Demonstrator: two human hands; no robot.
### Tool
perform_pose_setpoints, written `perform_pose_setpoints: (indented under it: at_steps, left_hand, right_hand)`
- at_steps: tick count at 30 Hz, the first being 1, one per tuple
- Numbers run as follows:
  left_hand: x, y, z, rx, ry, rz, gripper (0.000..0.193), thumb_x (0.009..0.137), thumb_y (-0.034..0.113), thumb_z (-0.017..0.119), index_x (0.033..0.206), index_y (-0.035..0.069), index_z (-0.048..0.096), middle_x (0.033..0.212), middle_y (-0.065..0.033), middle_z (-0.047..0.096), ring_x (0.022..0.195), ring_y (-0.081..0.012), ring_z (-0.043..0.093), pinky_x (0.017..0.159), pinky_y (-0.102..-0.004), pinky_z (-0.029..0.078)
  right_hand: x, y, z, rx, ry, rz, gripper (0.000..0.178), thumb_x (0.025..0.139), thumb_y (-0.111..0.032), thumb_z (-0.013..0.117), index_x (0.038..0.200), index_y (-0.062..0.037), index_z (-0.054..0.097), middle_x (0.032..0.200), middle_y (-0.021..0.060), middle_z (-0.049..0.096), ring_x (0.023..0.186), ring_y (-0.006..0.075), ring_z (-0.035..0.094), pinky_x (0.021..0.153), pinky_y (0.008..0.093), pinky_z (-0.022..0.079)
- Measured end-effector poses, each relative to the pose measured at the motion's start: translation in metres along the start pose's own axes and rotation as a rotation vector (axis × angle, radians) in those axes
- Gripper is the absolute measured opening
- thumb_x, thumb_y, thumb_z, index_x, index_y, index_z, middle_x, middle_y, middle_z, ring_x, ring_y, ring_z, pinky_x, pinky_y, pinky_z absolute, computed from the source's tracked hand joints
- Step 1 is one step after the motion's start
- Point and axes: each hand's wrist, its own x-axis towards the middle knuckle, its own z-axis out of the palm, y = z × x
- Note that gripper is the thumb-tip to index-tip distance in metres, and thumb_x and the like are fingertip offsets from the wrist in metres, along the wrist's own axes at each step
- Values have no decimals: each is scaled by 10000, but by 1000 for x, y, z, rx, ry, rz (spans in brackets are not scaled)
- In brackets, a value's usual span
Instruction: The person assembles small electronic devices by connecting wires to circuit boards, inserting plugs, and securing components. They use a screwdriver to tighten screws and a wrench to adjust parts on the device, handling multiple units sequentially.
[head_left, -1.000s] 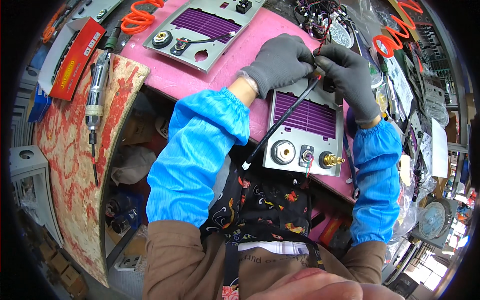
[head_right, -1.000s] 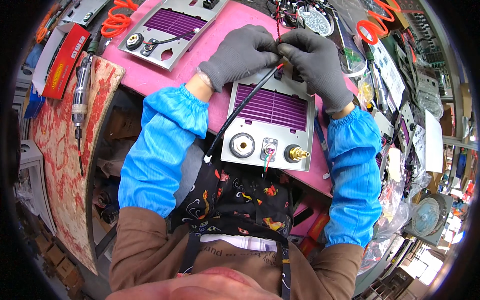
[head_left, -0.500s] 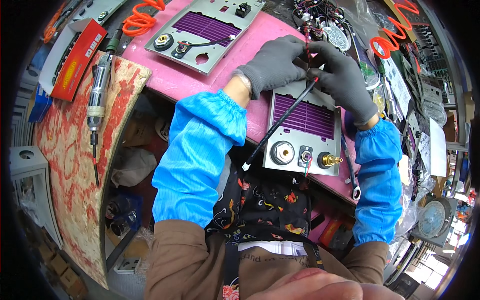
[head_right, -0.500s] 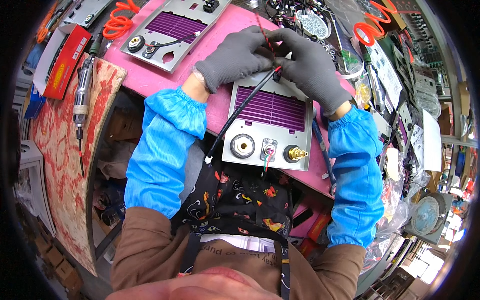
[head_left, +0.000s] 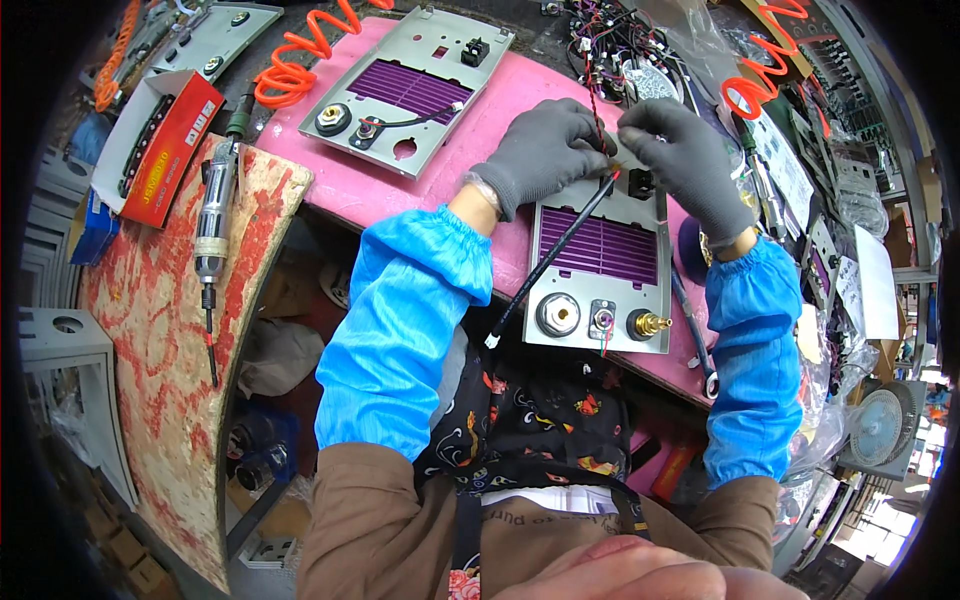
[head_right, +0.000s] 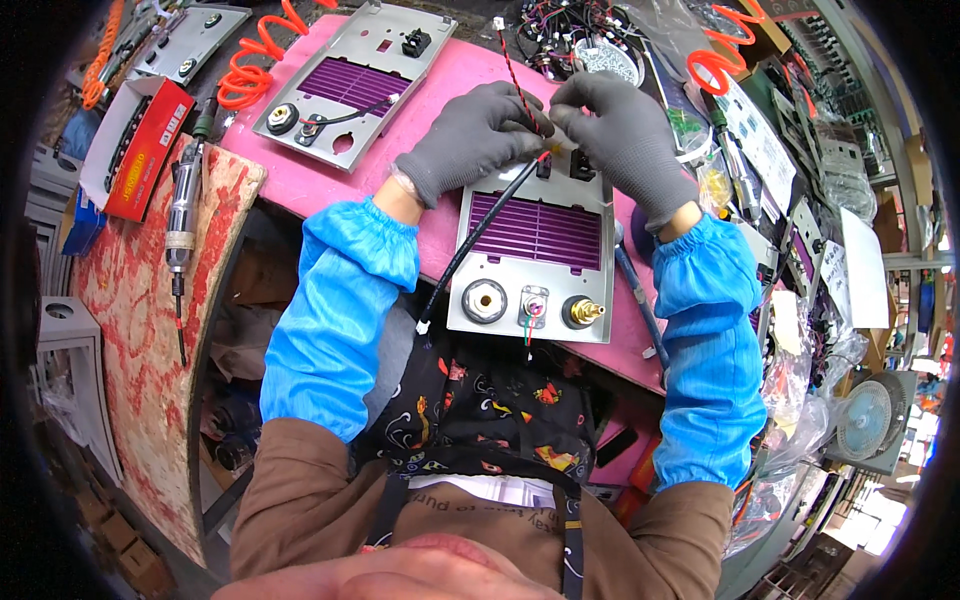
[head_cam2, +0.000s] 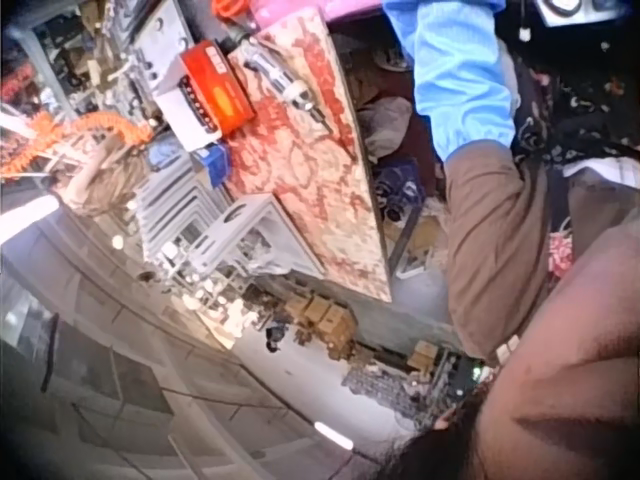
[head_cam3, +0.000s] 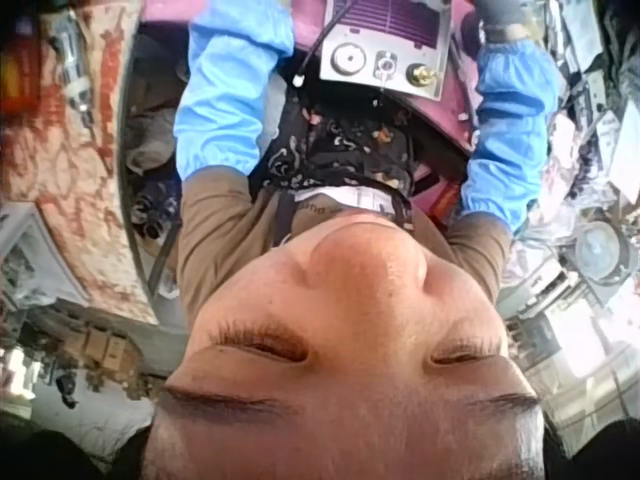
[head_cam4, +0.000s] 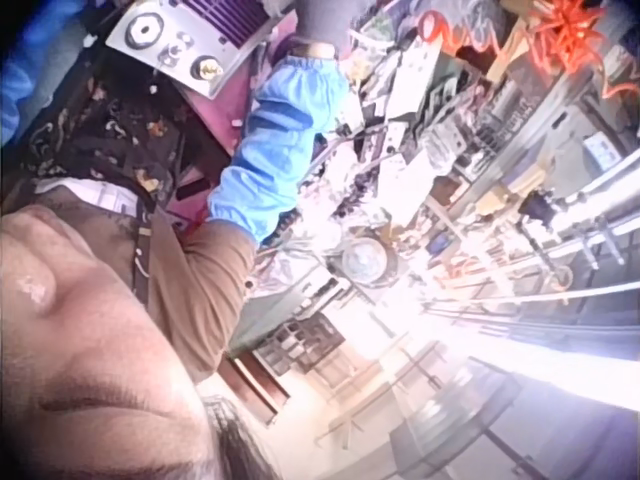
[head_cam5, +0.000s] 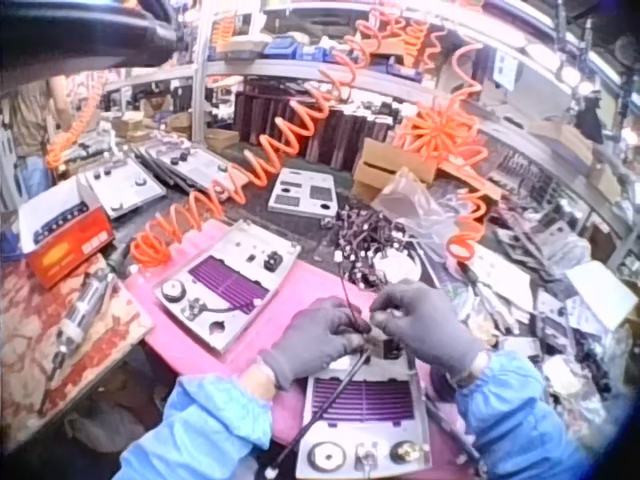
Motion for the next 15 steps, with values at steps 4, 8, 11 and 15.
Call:
perform_pose_setpoints:
  at_steps: [4, 8, 11, 15]
  left_hand:
    - [0, 6, 1, 93, 29, 11, 276, 817, 223, 760, 1020, 37, 731, 1055, -104, 665, 960, -224, 677, 864, -318, 545]
    - [1, 8, 1, 115, 19, 18, 259, 807, 221, 764, 995, 44, 739, 1038, -108, 666, 946, -237, 672, 866, -325, 536]
    - [-2, 7, 0, 126, 34, 42, 244, 803, 217, 768, 974, 45, 741, 1012, -111, 669, 937, -243, 668, 858, -331, 532]
    - [-3, 3, 3, 122, 73, 70, 232, 803, 216, 772, 961, 48, 741, 973, -108, 673, 924, -245, 662, 840, -343, 532]
  right_hand:
    - [-2, 3, 7, -53, -7, 45, 220, 823, -319, 714, 922, -125, 749, 956, 78, 695, 843, 245, 681, 781, 383, 526]
    - [-7, -2, 8, -104, 8, 69, 222, 805, -314, 716, 882, -109, 749, 959, 77, 679, 868, 254, 669, 795, 386, 522]
    - [-8, -12, 7, -160, -14, 99, 217, 780, -300, 719, 853, -98, 743, 977, 76, 666, 929, 271, 645, 819, 400, 514]
    - [-13, -16, 12, -376, 44, 27, 161, 772, -222, 710, 889, -115, 738, 1026, 57, 660, 1027, 300, 604, 865, 414, 493]
